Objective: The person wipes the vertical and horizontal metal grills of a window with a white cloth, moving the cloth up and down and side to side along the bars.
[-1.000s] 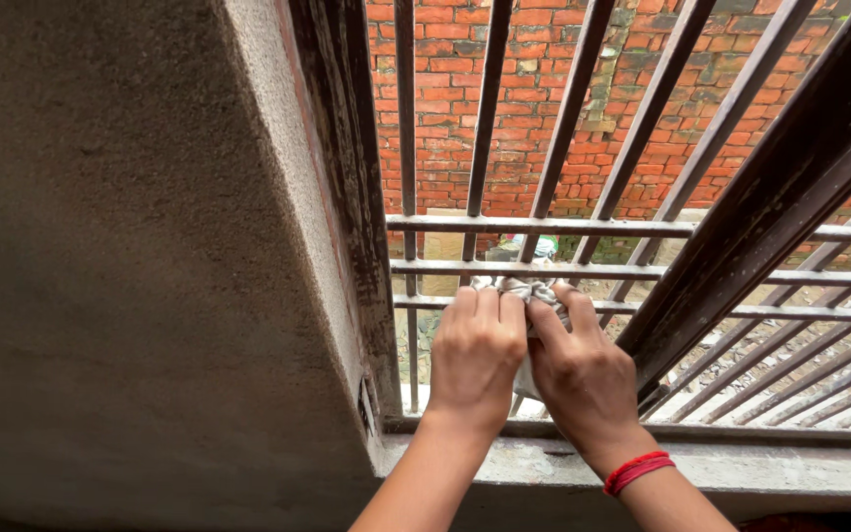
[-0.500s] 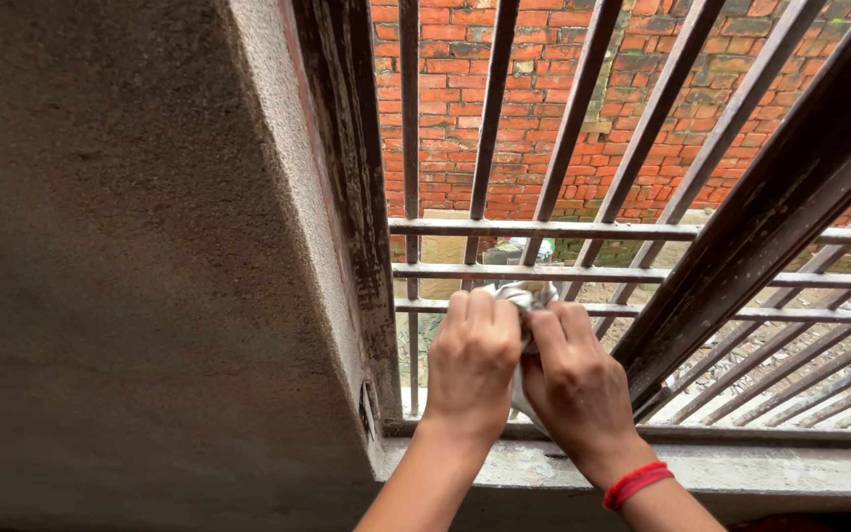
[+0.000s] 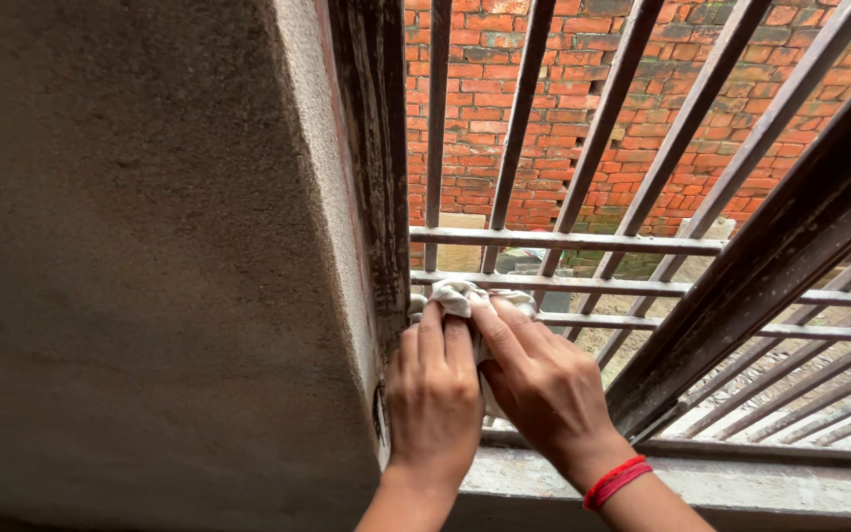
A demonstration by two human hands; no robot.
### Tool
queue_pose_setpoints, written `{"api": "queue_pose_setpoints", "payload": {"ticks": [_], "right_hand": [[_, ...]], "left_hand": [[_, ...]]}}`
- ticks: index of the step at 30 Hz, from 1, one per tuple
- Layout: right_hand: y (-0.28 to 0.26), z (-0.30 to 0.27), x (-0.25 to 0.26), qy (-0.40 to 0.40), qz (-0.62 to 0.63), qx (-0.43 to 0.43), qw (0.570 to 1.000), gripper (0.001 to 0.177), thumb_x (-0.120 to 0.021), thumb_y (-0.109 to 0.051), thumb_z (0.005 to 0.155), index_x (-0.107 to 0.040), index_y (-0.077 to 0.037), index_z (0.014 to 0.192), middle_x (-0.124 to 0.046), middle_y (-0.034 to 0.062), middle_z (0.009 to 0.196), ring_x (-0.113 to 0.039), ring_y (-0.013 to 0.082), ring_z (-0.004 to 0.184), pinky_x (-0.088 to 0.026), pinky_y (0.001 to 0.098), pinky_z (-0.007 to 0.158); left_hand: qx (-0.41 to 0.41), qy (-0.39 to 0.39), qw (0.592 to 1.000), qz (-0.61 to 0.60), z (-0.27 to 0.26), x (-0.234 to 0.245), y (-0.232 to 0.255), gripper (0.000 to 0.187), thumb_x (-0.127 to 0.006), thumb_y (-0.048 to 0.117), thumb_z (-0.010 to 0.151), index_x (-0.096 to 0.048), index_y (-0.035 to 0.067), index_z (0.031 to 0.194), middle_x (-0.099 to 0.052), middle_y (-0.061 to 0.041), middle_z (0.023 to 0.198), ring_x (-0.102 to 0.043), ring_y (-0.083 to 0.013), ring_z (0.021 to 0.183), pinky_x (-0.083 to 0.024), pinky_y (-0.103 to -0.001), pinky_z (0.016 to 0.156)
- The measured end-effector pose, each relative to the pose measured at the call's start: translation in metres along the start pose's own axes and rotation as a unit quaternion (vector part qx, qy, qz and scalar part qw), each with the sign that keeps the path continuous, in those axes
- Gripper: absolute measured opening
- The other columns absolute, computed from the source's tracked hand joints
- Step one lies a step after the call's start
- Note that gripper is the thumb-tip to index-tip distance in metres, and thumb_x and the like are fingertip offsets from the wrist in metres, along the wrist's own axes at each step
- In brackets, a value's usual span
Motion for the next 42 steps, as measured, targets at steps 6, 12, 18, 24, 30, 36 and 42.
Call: {"api": "queue_pose_setpoints", "payload": {"ticks": [6,12,18,24,30,36,42], "right_hand": [[0.003,0.0,-0.001,-0.015,0.0,0.026,1.0,0.058,-0.072,-0.013,0.084,-0.057,-0.004,0.139,-0.07,0.0142,0.127,-0.071,0.026,0.085,-0.059,0.0373,0.073],[0.001,-0.001,-0.013,-0.037,-0.009,0.037,0.999,0.055,-0.069,-0.012,0.087,-0.057,-0.003,0.14,-0.069,0.0142,0.131,-0.071,0.0239,0.081,-0.059,0.0357,0.071],[-0.008,0.011,-0.034,-0.071,-0.08,0.034,0.994,0.051,-0.061,-0.008,0.081,-0.057,0.009,0.128,-0.071,0.0221,0.118,-0.071,0.0262,0.086,-0.057,0.0359,0.067],[-0.006,0.02,-0.039,-0.102,-0.005,-0.03,0.994,0.02,-0.062,-0.006,0.083,-0.061,-0.001,0.102,-0.067,0.0122,0.093,-0.068,0.0277,0.079,-0.056,0.039,0.065],[-0.009,0.02,-0.042,-0.075,0.037,-0.054,0.995,0.016,-0.065,-0.004,0.08,-0.062,-0.001,0.096,-0.064,0.0156,0.09,-0.067,0.0319,0.081,-0.056,0.0415,0.07],[-0.017,0.014,-0.041,0.015,0.092,-0.063,0.994,0.035,-0.062,0.005,0.077,-0.064,0.003,0.112,-0.068,0.0188,0.108,-0.068,0.0363,0.093,-0.057,0.0431,0.078],[-0.019,0.004,-0.049,0.052,0.09,-0.1,0.99,0.033,-0.064,0.005,0.08,-0.066,0.001,0.113,-0.07,0.0195,0.115,-0.068,0.0374,0.104,-0.057,0.0438,0.088]], "left_hand": [[0.021,-0.019,0.999,-0.014,-0.003,-0.013,-0.001,0.046,-0.069,-0.005,0.082,-0.061,-0.013,0.126,-0.057,-0.03,0.129,-0.062,-0.0369,0.114,-0.058,-0.04,0.088],[0.039,0.004,0.999,-0.011,-0.001,-0.015,0.0,0.047,-0.069,-0.008,0.075,-0.062,-0.015,0.121,-0.055,-0.033,0.129,-0.062,-0.0372,0.112,-0.057,-0.042,0.094],[0.022,0.016,0.999,-0.027,0.0,-0.009,-0.014,0.038,-0.07,-0.008,0.077,-0.067,-0.011,0.116,-0.059,-0.025,0.127,-0.065,-0.0341,0.108,-0.059,-0.039,0.088],[0.016,0.022,0.999,-0.035,0.0,-0.013,-0.023,0.026,-0.068,-0.008,0.081,-0.068,-0.009,0.107,-0.061,-0.022,0.123,-0.069,-0.0326,0.102,-0.061,-0.038,0.082],[0.012,0.052,0.998,-0.046,0.001,-0.014,-0.029,0.019,-0.068,-0.009,0.079,-0.069,-0.006,0.098,-0.067,-0.022,0.112,-0.071,-0.0329,0.099,-0.061,-0.039,0.083],[0.027,0.05,0.995,-0.08,0.004,-0.008,-0.031,0.013,-0.069,-0.007,0.079,-0.067,-0.003,0.092,-0.069,-0.019,0.104,-0.071,-0.0337,0.096,-0.06,-0.041,0.08],[0.042,0.049,0.992,-0.109,0.006,0.0,-0.029,0.013,-0.069,-0.005,0.079,-0.067,-0.002,0.092,-0.068,-0.017,0.102,-0.07,-0.0347,0.095,-0.059,-0.044,0.078]]}}
Point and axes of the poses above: each hand's wrist, its own z-axis towards the middle knuckle, its own x-axis out of the back of the hand, y = z × x, the point moved 3 cm from there along z, towards the middle knuckle
